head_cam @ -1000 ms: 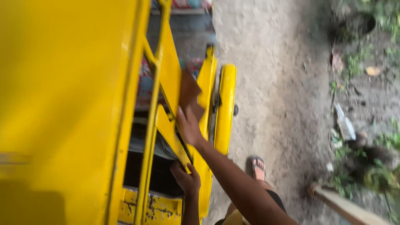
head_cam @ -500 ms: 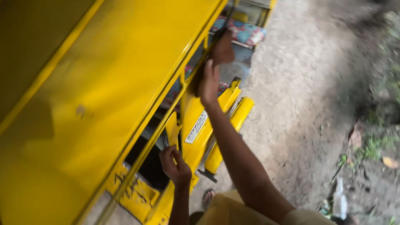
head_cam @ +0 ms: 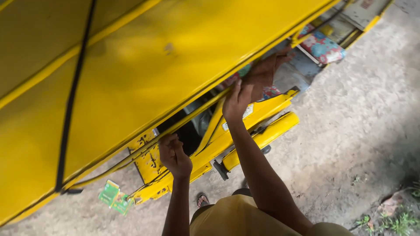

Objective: The recorder is sanding the yellow metal roof of a tricycle using sandpaper to prepare it for painting or repair.

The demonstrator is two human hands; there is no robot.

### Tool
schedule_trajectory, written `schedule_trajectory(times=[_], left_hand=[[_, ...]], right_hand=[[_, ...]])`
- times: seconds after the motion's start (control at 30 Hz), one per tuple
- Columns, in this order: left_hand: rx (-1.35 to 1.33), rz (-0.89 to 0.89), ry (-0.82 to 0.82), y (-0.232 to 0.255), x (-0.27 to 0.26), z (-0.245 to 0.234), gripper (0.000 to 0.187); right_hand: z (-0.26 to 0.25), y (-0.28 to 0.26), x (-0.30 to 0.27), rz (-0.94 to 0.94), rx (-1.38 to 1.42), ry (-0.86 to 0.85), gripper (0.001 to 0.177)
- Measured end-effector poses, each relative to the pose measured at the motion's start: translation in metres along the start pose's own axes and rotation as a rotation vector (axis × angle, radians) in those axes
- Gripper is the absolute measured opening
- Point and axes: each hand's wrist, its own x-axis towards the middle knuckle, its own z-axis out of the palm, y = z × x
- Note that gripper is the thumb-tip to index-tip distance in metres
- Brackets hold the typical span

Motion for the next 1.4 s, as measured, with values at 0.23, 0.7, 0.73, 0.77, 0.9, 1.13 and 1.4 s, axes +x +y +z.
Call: schedule_trajectory(times=[0.23, 0.7, 0.73, 0.77, 0.9, 1.13, 1.4], left_hand=[[-0.009, -0.036, -0.038, 0.005, 0.007, -0.068, 0.013], [-0.115, -0.153, 0.117, 0.014, 0.005, -0.253, 0.016], [-0.121, -0.151, 0.119, 0.011, 0.004, -0.259, 0.016], [-0.105, -0.151, 0.148, 0.009, 0.002, -0.264, 0.016], [-0.220, -0.125, 0.150, -0.005, 0.001, -0.266, 0.018], [0.053, 0.089, 0.056, 0.022, 0.014, -0.220, 0.014], [-0.169, -0.030, 0.162, 0.040, 0.001, -0.142, 0.013]], right_hand=[[0.029, -0.043, -0.100, -0.146, 0.013, -0.067, 0.031], [0.109, -0.101, -0.386, -0.161, -0.276, -0.513, 0.043], [0.109, -0.103, -0.390, -0.167, -0.278, -0.515, 0.043], [0.108, -0.105, -0.393, -0.048, -0.314, -0.586, 0.033], [0.098, -0.096, -0.381, -0.026, -0.344, -0.693, 0.028], [0.086, -0.067, -0.287, -0.076, -0.259, -0.368, 0.045], [0.040, -0.039, -0.249, 0.078, -0.128, -0.597, 0.031]])
